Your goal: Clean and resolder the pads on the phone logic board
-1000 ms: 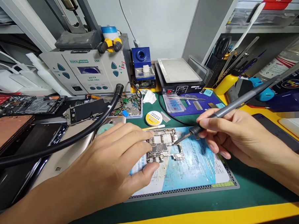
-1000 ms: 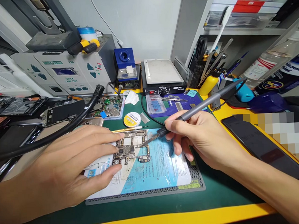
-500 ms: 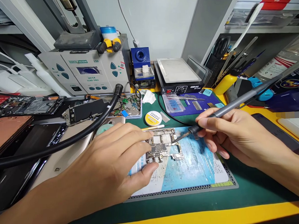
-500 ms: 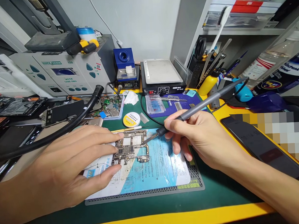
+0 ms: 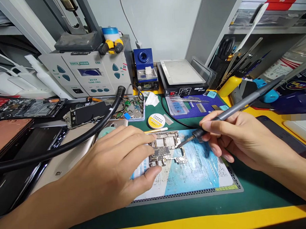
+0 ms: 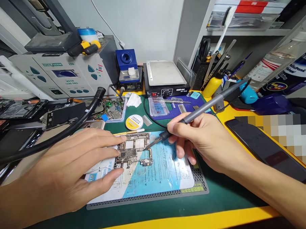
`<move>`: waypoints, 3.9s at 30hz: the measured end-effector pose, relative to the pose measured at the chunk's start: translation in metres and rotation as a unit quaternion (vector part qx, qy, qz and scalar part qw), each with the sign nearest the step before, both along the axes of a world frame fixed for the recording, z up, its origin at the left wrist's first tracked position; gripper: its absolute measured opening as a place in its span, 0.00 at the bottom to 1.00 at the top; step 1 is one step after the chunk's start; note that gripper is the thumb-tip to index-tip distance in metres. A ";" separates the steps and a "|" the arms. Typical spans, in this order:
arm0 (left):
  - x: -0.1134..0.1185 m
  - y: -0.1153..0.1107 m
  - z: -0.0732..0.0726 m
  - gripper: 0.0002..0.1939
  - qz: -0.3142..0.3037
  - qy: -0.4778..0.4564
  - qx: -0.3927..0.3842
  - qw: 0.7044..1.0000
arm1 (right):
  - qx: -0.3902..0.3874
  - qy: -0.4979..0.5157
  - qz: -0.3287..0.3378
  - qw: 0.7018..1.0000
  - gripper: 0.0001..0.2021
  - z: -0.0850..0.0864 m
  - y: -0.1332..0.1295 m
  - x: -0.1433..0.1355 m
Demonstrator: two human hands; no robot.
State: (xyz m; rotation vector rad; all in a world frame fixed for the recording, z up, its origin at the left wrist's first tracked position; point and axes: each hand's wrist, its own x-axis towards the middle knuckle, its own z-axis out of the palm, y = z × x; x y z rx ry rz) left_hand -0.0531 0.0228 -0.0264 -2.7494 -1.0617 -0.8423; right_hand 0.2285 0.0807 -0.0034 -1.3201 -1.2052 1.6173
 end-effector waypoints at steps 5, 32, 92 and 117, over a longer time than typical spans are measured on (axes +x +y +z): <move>0.001 0.000 0.001 0.07 0.000 0.000 0.000 1.000 | 0.003 0.003 -0.007 1.000 0.11 0.000 0.000 0.000; -0.002 -0.003 0.001 0.07 -0.004 0.000 -0.009 1.000 | 0.006 -0.021 -0.003 1.000 0.10 0.003 -0.001 -0.002; -0.002 -0.002 0.002 0.08 -0.006 -0.004 -0.005 1.000 | 0.009 -0.006 -0.002 1.000 0.11 0.002 -0.001 0.001; 0.001 -0.002 0.003 0.05 -0.023 -0.030 -0.004 0.999 | -0.029 0.126 0.044 0.991 0.07 0.004 -0.003 0.008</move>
